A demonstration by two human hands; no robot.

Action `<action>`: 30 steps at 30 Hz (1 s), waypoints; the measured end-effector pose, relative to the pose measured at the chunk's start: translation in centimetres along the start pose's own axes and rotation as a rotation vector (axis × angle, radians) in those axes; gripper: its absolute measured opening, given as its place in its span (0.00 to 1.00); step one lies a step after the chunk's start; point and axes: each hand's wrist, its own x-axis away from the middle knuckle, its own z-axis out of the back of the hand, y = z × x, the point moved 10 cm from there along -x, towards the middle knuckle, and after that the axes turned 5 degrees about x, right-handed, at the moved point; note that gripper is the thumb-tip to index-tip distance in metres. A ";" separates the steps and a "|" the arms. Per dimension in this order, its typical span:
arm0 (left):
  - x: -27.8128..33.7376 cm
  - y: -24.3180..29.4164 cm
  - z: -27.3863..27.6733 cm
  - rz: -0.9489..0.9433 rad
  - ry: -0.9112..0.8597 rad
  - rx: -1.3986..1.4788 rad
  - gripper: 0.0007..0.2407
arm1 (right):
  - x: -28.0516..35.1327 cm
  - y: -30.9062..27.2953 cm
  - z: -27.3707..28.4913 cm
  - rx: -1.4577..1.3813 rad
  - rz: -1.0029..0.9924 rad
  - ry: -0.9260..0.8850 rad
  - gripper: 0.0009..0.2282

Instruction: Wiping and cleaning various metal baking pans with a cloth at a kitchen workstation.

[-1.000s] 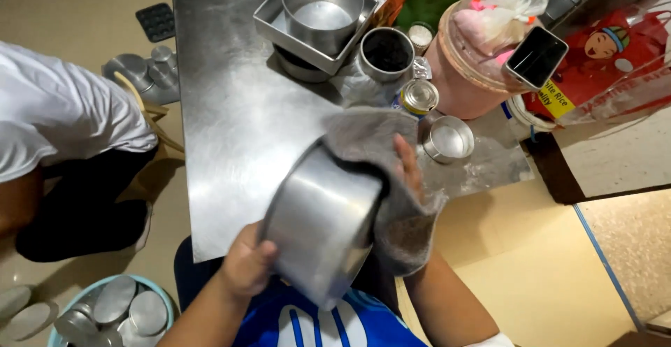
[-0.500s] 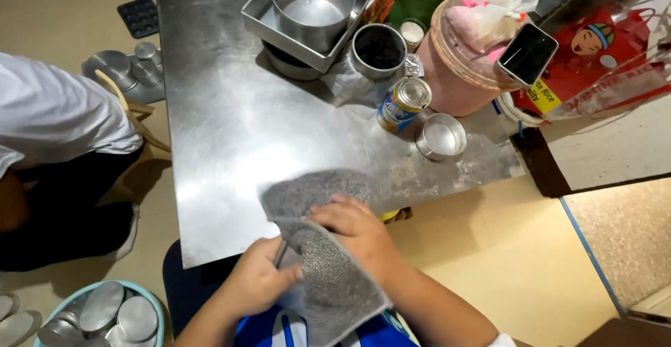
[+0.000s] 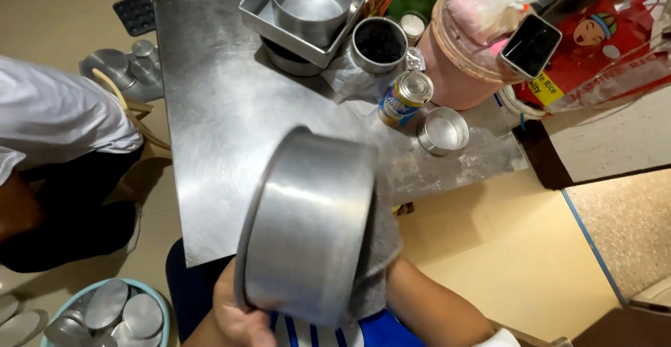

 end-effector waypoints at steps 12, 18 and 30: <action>5.6 -10.7 2.5 0.366 0.138 0.372 0.27 | 5.4 5.0 -0.1 -0.057 -0.406 0.177 0.13; 9.0 -12.6 3.3 0.654 0.232 0.517 0.18 | 6.4 6.2 -0.7 -0.111 -0.577 0.241 0.12; 13.3 -10.8 11.7 0.353 0.961 0.421 0.14 | 10.5 8.4 -2.4 -0.185 -0.830 0.265 0.11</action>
